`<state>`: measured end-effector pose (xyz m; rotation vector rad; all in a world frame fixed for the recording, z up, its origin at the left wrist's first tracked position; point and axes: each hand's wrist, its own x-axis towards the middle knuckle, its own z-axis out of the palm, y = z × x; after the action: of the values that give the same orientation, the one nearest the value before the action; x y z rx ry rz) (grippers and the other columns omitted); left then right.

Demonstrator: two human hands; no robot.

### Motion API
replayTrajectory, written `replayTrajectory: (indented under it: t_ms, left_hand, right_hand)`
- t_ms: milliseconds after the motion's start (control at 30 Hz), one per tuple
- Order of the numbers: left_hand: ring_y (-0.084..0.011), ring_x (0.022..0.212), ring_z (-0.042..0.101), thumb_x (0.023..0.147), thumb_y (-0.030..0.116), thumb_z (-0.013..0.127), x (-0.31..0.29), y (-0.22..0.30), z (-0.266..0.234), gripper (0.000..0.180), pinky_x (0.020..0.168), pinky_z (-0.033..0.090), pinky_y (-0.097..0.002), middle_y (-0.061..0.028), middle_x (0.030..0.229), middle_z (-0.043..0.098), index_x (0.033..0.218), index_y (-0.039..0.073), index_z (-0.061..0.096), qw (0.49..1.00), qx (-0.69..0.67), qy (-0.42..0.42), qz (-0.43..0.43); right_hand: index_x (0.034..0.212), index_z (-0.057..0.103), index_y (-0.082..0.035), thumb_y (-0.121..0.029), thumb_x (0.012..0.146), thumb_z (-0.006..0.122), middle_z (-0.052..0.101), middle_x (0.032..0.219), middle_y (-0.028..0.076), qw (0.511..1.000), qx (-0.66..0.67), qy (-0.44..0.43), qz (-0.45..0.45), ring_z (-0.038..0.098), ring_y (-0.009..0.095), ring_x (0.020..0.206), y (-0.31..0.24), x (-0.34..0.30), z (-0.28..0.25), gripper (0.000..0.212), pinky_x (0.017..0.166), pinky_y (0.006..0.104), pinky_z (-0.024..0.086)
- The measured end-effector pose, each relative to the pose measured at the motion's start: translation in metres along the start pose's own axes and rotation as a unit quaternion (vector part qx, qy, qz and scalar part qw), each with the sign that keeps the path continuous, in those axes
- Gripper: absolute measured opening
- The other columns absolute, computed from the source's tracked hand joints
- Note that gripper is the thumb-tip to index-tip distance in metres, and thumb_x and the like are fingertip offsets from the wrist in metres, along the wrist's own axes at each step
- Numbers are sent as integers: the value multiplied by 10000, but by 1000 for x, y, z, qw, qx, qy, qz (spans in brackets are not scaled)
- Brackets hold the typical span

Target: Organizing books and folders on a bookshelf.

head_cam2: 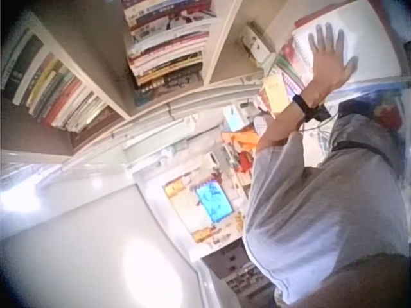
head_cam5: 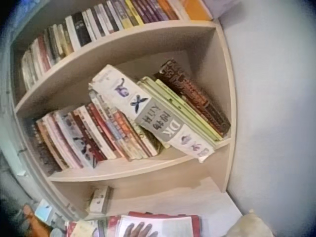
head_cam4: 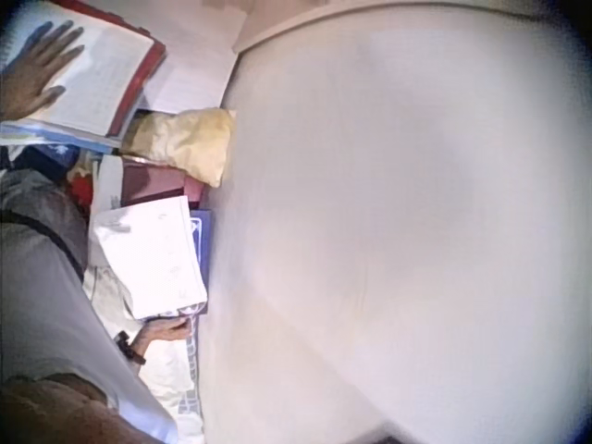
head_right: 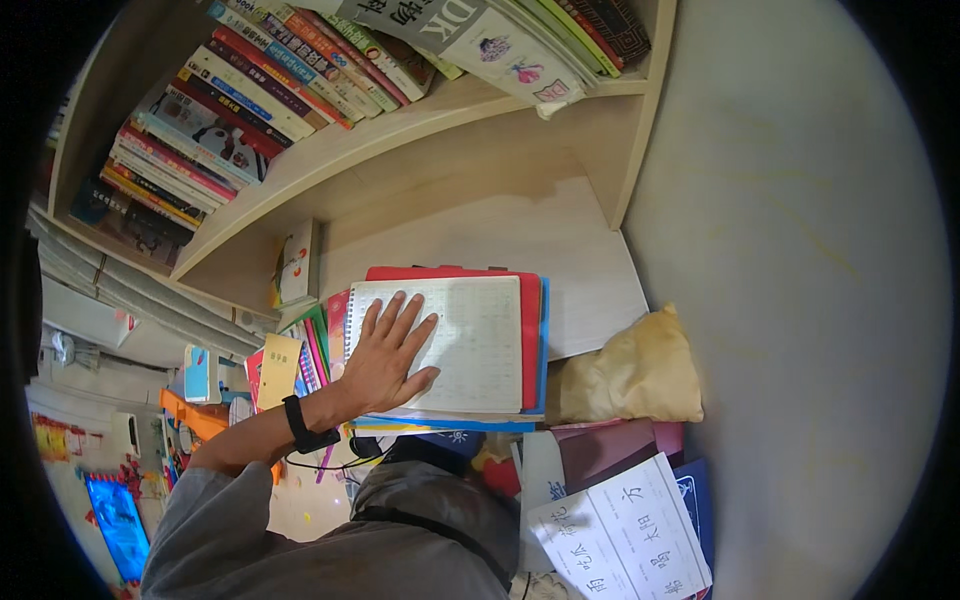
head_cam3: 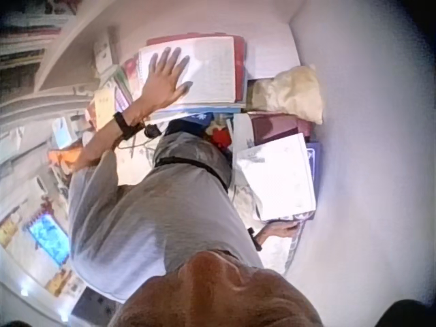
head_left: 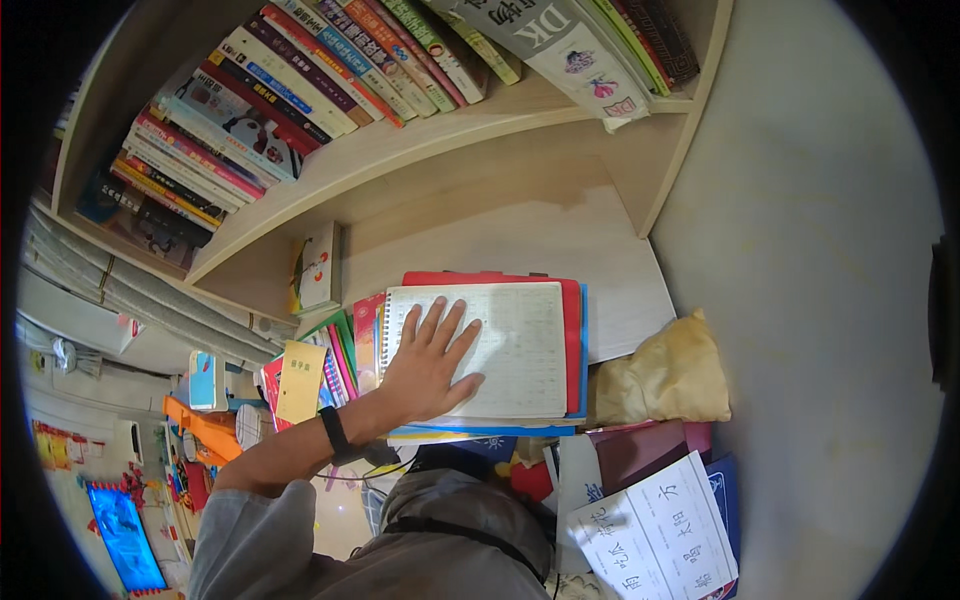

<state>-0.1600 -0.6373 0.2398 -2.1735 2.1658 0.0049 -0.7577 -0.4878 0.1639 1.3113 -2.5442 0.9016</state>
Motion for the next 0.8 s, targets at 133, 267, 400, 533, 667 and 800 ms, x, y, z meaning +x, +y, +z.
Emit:
replayTrajectory:
  t_ms: [133, 267, 400, 533, 667, 800]
  left_hand:
    - [-437, 1516, 192, 963, 517, 517, 9, 5, 1, 730, 1220, 90, -612, -245, 1622, 268, 1523, 59, 419, 1000, -25, 1, 2]
    - [-421, 1541, 140, 945, 454, 577, 8, 1, 3, 747, 1236, 66, -584, -235, 1648, 220, 1540, 46, 384, 1000, -20, 6, -3]
    - [-405, 1546, 138, 978, 456, 515, 3, -2, -3, 703, 1241, 71, -567, -231, 1643, 232, 1531, 40, 394, 1000, 15, 5, 0]
    - [-391, 1549, 139, 1000, 485, 438, 7, 2, 2, 687, 1245, 62, -561, -225, 1641, 239, 1527, 46, 399, 999, 35, 0, 8]
    - [-391, 1548, 147, 1003, 485, 424, 6, 3, 3, 684, 1245, 65, -563, -226, 1640, 242, 1528, 47, 397, 999, 32, 5, 10]
    - [-393, 1546, 152, 1005, 476, 423, 3, 4, 1, 678, 1243, 70, -565, -228, 1638, 244, 1529, 46, 396, 999, 31, 17, 13]
  right_hand:
    - [1125, 639, 107, -348, 1036, 586, 632, 1116, 301, 996, 74, 46, 30, 606, 416, 998, -11, -1, 9, 467, 881, 526, 506]
    - [1290, 545, 88, -222, 1075, 474, 559, 1294, 226, 964, 173, -30, 202, 522, 323, 1225, 18, -3, 31, 384, 1071, 428, 401]
    - [1176, 574, 71, -238, 1064, 504, 547, 1129, 173, 992, 85, -14, 91, 524, 282, 1050, -12, -3, 28, 336, 957, 402, 422]
    - [1166, 580, 67, -141, 1037, 484, 560, 1091, 120, 981, 150, 23, 122, 539, 232, 1025, -16, -5, 28, 262, 932, 371, 432]
    - [1203, 571, 76, -123, 1024, 477, 586, 1193, 135, 921, 308, 46, 233, 576, 243, 1038, -40, -2, 25, 284, 939, 365, 451]
    - [1273, 546, 69, -163, 1046, 456, 590, 1286, 162, 883, 372, 58, 280, 578, 252, 1151, -35, 4, 2, 337, 1016, 366, 442]
